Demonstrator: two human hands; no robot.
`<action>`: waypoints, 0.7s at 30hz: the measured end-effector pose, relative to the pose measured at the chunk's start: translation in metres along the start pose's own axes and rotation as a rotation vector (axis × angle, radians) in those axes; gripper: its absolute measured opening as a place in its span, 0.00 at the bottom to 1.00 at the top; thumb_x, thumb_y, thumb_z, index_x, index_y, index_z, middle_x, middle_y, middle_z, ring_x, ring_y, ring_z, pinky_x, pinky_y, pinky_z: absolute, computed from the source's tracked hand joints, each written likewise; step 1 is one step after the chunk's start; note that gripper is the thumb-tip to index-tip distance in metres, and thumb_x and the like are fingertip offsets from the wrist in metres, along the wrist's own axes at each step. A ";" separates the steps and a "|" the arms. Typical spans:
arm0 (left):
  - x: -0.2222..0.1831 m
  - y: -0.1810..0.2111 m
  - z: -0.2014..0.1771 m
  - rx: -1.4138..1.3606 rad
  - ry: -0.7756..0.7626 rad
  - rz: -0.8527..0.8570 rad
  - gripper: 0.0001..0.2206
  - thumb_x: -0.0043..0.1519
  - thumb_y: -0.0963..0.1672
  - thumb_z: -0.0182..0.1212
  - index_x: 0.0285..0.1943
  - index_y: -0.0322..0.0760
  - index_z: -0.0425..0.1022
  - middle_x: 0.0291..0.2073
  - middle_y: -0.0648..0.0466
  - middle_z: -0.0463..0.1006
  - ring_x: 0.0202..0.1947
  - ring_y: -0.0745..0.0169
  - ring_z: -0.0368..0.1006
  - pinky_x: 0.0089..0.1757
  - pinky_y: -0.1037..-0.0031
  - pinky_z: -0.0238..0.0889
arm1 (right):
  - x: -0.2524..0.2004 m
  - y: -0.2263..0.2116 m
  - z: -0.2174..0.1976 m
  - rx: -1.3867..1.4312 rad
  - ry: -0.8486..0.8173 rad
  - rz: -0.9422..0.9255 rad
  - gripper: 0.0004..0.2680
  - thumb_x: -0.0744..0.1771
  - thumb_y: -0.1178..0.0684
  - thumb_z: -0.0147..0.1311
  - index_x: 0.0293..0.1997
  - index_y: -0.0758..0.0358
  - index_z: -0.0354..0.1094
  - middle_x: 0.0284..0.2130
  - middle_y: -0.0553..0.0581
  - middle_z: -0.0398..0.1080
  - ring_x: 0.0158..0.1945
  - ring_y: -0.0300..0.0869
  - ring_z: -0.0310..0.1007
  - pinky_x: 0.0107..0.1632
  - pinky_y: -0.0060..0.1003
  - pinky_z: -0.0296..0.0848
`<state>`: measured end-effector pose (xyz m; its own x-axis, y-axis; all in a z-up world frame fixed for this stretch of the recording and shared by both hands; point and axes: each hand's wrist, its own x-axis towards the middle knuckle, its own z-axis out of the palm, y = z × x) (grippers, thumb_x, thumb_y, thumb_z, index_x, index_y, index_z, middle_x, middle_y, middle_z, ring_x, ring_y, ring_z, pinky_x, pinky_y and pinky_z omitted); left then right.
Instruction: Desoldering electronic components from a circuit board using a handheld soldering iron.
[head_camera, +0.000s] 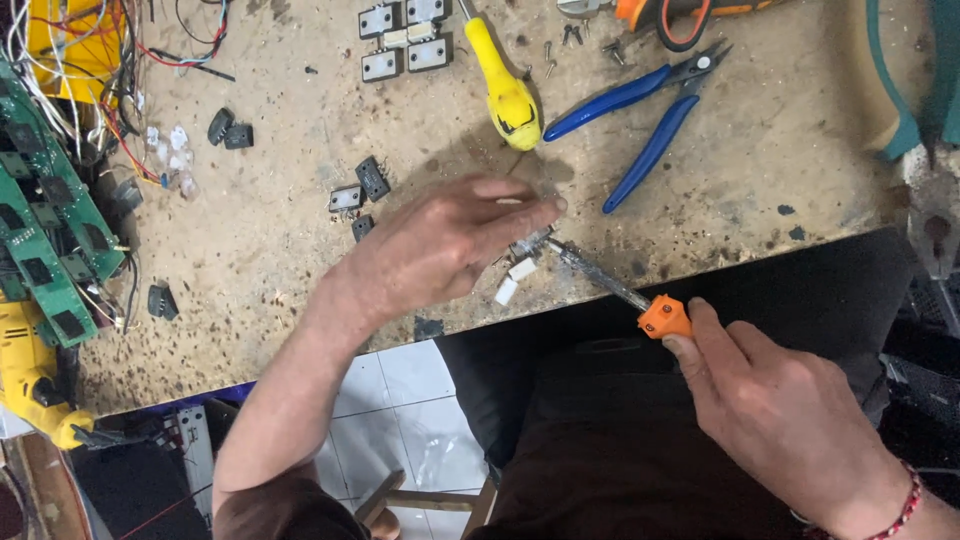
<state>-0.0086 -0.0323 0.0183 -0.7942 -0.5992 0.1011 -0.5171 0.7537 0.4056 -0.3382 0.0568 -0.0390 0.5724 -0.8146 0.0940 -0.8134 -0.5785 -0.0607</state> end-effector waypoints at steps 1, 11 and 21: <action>-0.007 -0.004 0.008 0.018 0.009 0.020 0.29 0.60 0.28 0.54 0.73 0.26 0.59 0.56 0.36 0.80 0.65 0.45 0.72 0.67 0.61 0.65 | 0.000 0.001 0.001 -0.008 0.018 -0.034 0.17 0.69 0.40 0.53 0.58 0.61 0.73 0.25 0.45 0.70 0.21 0.33 0.70 0.19 0.33 0.71; -0.034 -0.010 0.026 0.062 0.173 -0.064 0.33 0.71 0.38 0.66 0.80 0.34 0.47 0.68 0.46 0.75 0.61 0.53 0.76 0.66 0.62 0.72 | -0.005 0.014 -0.002 0.202 0.100 -0.028 0.16 0.69 0.45 0.57 0.58 0.66 0.75 0.22 0.45 0.68 0.18 0.34 0.66 0.18 0.34 0.69; -0.017 -0.005 0.022 0.072 0.054 -0.108 0.31 0.69 0.37 0.64 0.76 0.23 0.49 0.68 0.44 0.73 0.73 0.40 0.63 0.69 0.58 0.65 | -0.003 0.015 0.003 0.184 0.159 -0.065 0.15 0.70 0.47 0.59 0.57 0.68 0.77 0.20 0.45 0.62 0.17 0.35 0.58 0.17 0.35 0.62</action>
